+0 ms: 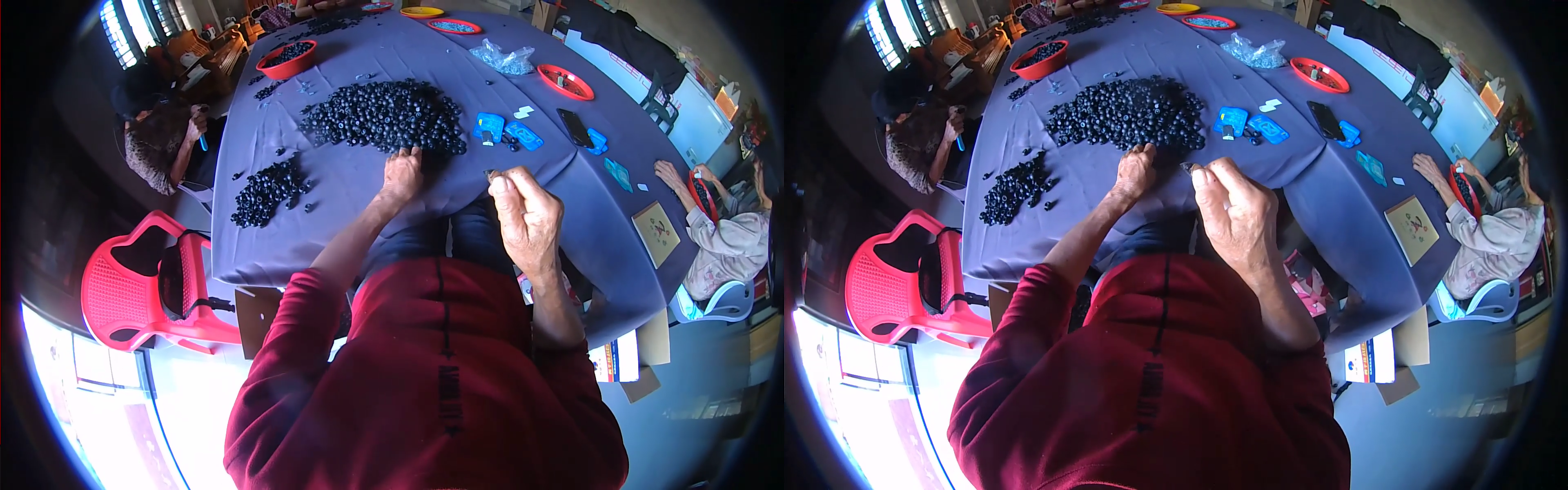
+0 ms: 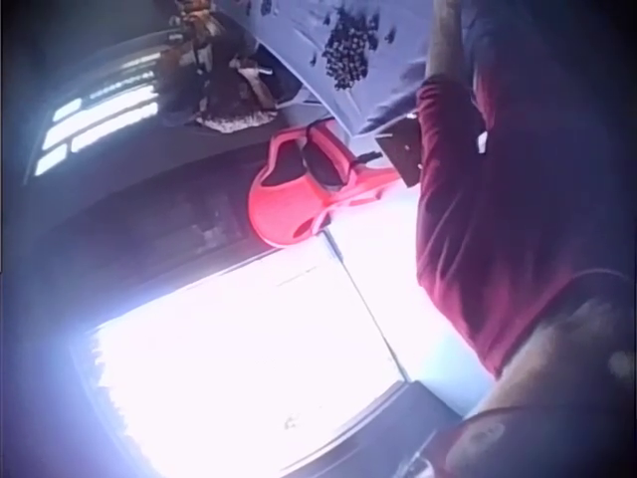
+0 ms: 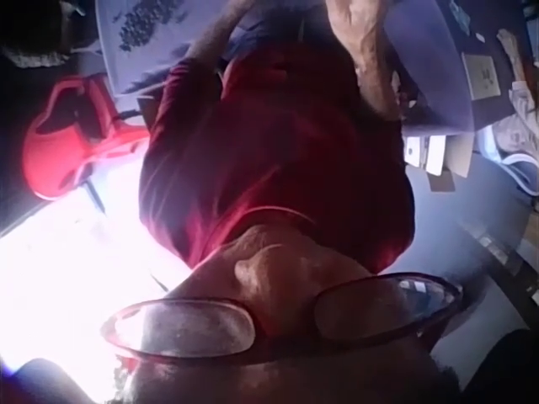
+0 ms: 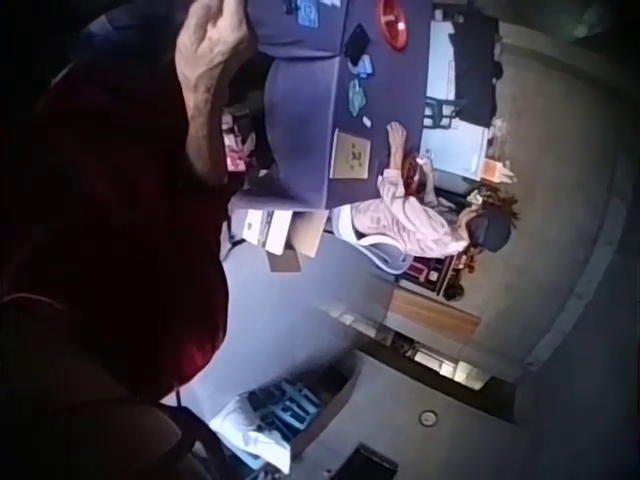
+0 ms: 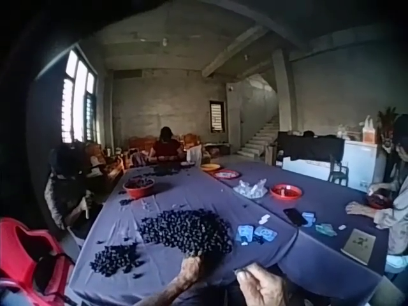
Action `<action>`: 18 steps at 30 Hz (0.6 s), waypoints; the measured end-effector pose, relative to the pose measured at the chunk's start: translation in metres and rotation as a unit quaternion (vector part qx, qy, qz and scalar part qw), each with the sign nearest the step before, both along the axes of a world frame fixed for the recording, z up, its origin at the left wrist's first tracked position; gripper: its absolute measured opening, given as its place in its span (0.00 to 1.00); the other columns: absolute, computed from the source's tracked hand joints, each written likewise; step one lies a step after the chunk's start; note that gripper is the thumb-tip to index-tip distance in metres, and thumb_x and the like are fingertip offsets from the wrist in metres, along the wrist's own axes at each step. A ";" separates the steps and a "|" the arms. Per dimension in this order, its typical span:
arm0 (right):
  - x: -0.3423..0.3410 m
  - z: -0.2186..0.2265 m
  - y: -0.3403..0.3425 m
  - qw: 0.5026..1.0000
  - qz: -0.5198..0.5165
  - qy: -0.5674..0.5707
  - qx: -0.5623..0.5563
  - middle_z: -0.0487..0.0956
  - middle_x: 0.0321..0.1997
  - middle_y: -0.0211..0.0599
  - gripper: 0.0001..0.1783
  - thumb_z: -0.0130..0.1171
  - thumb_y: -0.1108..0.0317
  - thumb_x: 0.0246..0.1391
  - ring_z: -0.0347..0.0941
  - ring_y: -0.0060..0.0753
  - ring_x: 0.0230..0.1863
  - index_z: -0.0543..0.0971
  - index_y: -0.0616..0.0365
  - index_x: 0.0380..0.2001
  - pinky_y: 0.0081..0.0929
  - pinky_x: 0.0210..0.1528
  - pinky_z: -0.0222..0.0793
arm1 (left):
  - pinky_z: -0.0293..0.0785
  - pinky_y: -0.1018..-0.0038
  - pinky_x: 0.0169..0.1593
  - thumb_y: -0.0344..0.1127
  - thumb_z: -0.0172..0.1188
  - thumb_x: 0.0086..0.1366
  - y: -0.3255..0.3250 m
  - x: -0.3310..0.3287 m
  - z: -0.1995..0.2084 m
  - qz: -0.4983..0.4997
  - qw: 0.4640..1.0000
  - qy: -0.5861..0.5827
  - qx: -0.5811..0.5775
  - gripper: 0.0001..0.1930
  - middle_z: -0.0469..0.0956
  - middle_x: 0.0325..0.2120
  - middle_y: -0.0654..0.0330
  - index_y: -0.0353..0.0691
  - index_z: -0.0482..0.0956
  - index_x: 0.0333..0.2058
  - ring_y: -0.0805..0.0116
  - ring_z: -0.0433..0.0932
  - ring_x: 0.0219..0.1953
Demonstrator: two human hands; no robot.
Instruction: The person assembles small black plastic components by hand at a workstation.
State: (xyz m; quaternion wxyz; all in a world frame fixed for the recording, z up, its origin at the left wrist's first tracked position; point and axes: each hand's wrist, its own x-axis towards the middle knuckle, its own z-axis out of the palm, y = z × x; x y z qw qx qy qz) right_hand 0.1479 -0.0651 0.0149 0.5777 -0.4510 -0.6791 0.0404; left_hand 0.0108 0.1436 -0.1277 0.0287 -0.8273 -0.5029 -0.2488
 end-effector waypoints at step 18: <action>0.002 -0.009 0.012 1.000 -0.008 -0.017 -0.016 0.66 0.14 0.31 0.13 0.50 0.64 0.56 0.57 0.17 0.17 0.71 0.63 0.24 0.18 0.20 0.57 | 0.66 0.61 0.46 0.28 0.45 0.53 0.000 0.001 0.009 -0.094 0.991 0.083 0.037 0.16 0.71 0.36 0.49 0.45 0.68 0.42 0.52 0.72 0.40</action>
